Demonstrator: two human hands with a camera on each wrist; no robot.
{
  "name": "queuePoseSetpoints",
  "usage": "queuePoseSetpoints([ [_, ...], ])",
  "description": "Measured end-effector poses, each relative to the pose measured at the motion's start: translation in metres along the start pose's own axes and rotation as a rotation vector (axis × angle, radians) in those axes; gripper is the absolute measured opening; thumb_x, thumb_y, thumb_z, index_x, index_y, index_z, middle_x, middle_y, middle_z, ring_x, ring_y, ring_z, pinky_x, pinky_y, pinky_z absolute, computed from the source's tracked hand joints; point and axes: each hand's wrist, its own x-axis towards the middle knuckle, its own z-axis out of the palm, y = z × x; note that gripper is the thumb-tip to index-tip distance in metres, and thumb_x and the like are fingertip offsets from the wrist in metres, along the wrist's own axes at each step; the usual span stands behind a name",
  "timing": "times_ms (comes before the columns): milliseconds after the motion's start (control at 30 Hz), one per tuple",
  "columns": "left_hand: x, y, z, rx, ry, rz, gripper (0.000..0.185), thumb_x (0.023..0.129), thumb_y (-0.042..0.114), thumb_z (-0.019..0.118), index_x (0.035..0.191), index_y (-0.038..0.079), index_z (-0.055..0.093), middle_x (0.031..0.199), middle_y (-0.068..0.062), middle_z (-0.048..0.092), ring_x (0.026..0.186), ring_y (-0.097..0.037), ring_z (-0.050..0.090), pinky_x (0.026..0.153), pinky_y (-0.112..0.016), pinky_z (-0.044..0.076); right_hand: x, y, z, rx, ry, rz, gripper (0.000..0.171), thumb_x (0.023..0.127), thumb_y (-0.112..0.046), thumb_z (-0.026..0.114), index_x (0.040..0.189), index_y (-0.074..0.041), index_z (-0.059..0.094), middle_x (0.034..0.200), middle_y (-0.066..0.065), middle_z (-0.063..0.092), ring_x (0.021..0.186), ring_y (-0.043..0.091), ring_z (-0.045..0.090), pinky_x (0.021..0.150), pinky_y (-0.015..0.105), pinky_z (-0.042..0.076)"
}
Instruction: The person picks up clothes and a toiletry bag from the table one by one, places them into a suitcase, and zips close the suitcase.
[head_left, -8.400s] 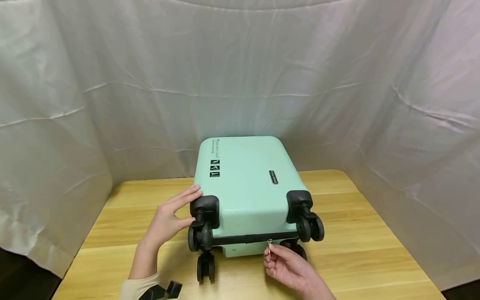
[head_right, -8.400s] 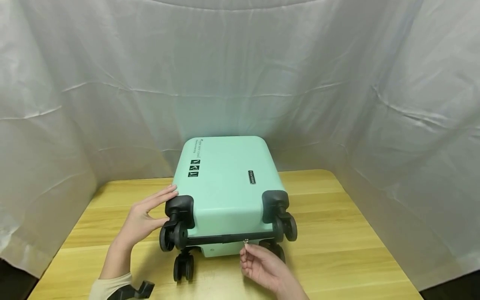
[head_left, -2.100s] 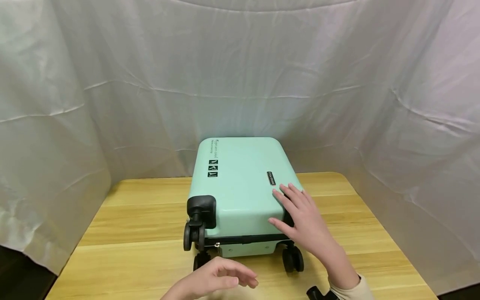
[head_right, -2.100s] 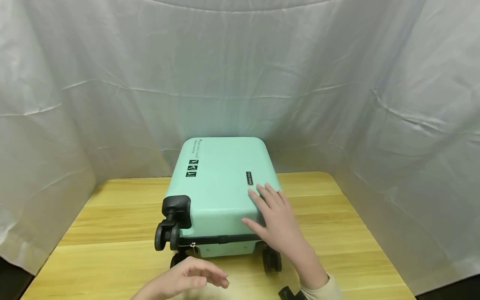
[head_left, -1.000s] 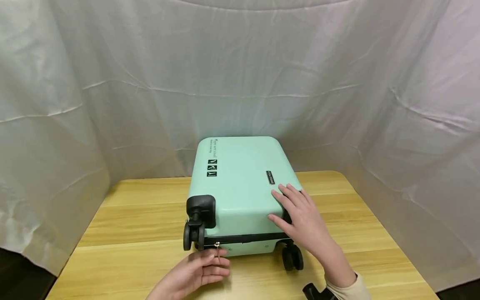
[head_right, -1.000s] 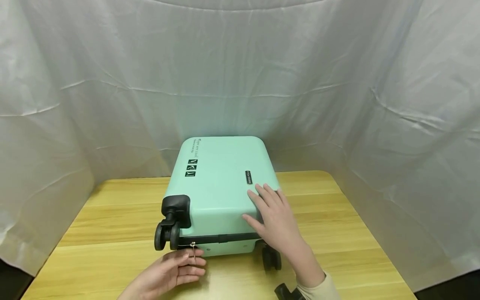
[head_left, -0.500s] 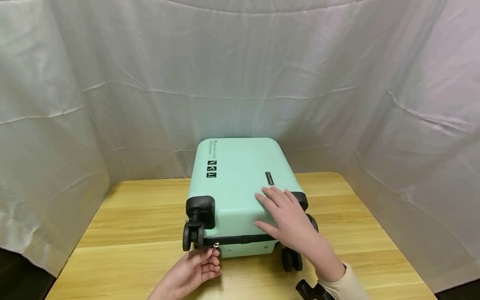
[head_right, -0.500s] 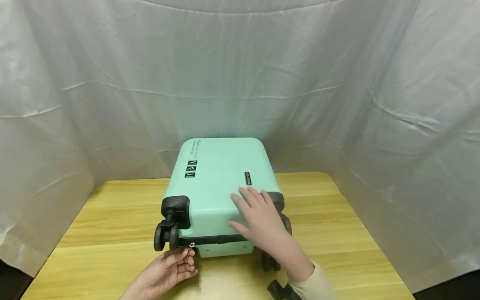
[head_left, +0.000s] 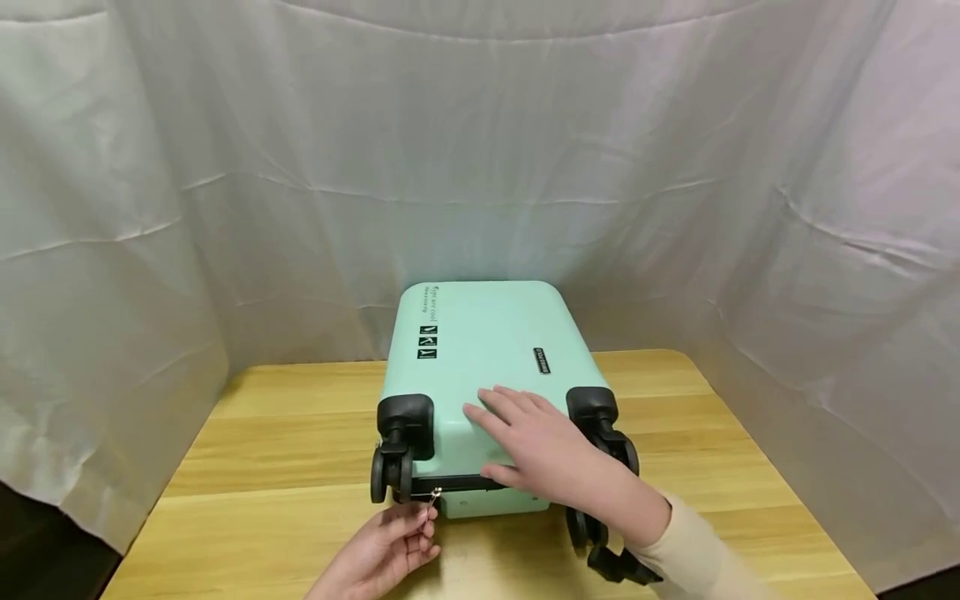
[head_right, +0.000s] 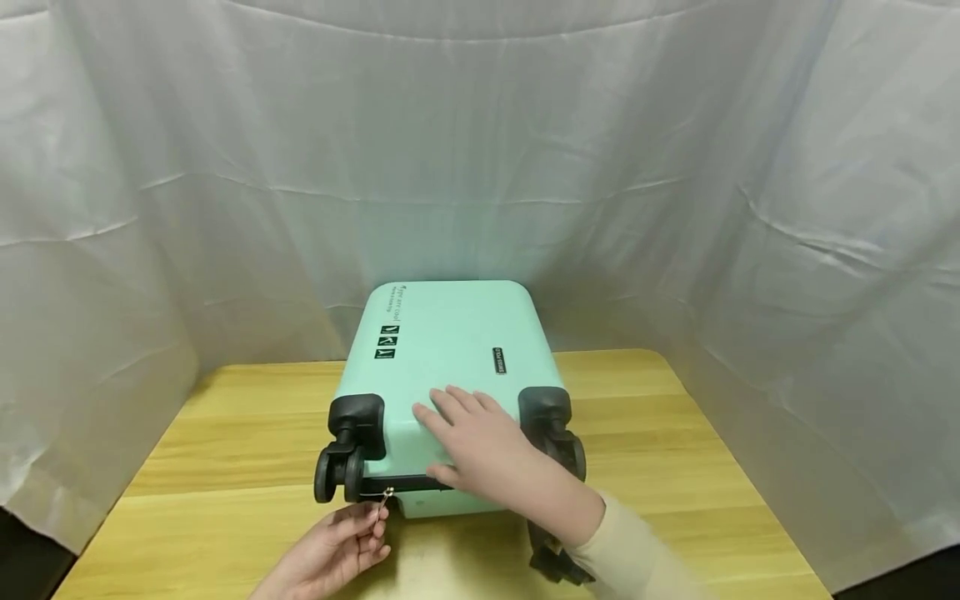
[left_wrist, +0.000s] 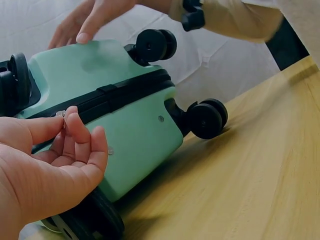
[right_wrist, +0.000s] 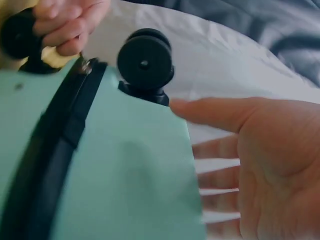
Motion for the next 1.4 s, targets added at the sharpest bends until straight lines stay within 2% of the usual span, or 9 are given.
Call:
queuePoseSetpoints([
  [200, -0.001, 0.002, -0.002, -0.033, 0.014, -0.004, 0.019, 0.104, 0.013, 0.044, 0.105, 0.015, 0.062, 0.094, 0.007, 0.062, 0.087, -0.005, 0.059, 0.093, -0.027, 0.052, 0.029, 0.004, -0.012, -0.125, -0.150, -0.183, 0.078, 0.088, -0.051, 0.066, 0.151, -0.017, 0.034, 0.151, 0.007, 0.044, 0.137, 0.024, 0.045, 0.108, 0.040, 0.045],
  [367, -0.002, 0.003, -0.004, -0.065, 0.017, 0.008, 0.018, 0.104, 0.013, 0.044, 0.106, 0.014, 0.062, 0.096, 0.006, 0.061, 0.089, -0.006, 0.058, 0.094, -0.028, 0.051, 0.058, 0.015, -0.004, -0.174, -0.154, -0.348, 0.077, 0.092, -0.051, 0.061, 0.154, -0.019, 0.028, 0.153, 0.007, 0.040, 0.139, 0.022, 0.043, 0.111, 0.039, 0.041],
  [500, -0.003, 0.001, -0.005, -0.069, -0.016, 0.019, 0.020, 0.104, 0.013, 0.043, 0.107, 0.014, 0.063, 0.096, 0.006, 0.062, 0.090, -0.005, 0.059, 0.095, -0.027, 0.051, 0.072, 0.029, 0.002, -0.117, -0.146, -0.459, 0.076, 0.094, -0.053, 0.056, 0.155, -0.022, 0.025, 0.156, 0.006, 0.036, 0.142, 0.021, 0.039, 0.115, 0.039, 0.036],
  [600, -0.002, -0.002, -0.006, -0.074, -0.067, 0.014, 0.024, 0.105, 0.013, 0.040, 0.107, 0.015, 0.064, 0.095, 0.007, 0.064, 0.090, -0.004, 0.061, 0.096, -0.027, 0.051, 0.073, 0.040, -0.002, -0.065, -0.203, -0.479, 0.075, 0.093, -0.055, 0.055, 0.155, -0.025, 0.025, 0.157, 0.004, 0.035, 0.144, 0.021, 0.036, 0.116, 0.041, 0.034],
  [700, -0.001, -0.004, -0.008, -0.076, -0.101, 0.010, 0.026, 0.105, 0.013, 0.039, 0.107, 0.015, 0.064, 0.094, 0.007, 0.065, 0.089, -0.004, 0.062, 0.097, -0.026, 0.051, 0.073, 0.047, -0.011, -0.055, -0.267, -0.460, 0.076, 0.091, -0.058, 0.057, 0.155, -0.027, 0.027, 0.156, 0.002, 0.037, 0.145, 0.020, 0.035, 0.117, 0.042, 0.033],
  [867, -0.003, -0.006, -0.010, -0.040, -0.081, 0.006, 0.020, 0.104, 0.013, 0.043, 0.105, 0.016, 0.062, 0.094, 0.008, 0.064, 0.088, -0.003, 0.062, 0.096, -0.027, 0.051, 0.080, 0.047, -0.018, -0.063, -0.319, -0.456, 0.079, 0.089, -0.063, 0.057, 0.154, -0.028, 0.029, 0.155, 0.000, 0.038, 0.145, 0.019, 0.034, 0.118, 0.041, 0.031],
  [1167, -0.004, -0.009, -0.009, 0.031, -0.027, -0.041, 0.016, 0.103, 0.017, 0.046, 0.102, 0.017, 0.062, 0.090, 0.010, 0.064, 0.086, -0.003, 0.062, 0.095, -0.025, 0.053, 0.098, 0.031, -0.014, -0.079, -0.314, -0.530, 0.079, 0.087, -0.066, 0.056, 0.153, -0.030, 0.030, 0.154, -0.001, 0.039, 0.145, 0.015, 0.034, 0.119, 0.037, 0.030],
  [1400, -0.005, -0.009, -0.010, 0.002, -0.023, -0.073, 0.014, 0.103, 0.017, 0.047, 0.103, 0.017, 0.061, 0.091, 0.010, 0.064, 0.085, -0.002, 0.062, 0.096, -0.026, 0.052, 0.113, 0.015, -0.009, -0.064, -0.290, -0.574, 0.077, 0.088, -0.064, 0.057, 0.152, -0.030, 0.033, 0.155, -0.002, 0.038, 0.144, 0.014, 0.035, 0.116, 0.038, 0.034],
])
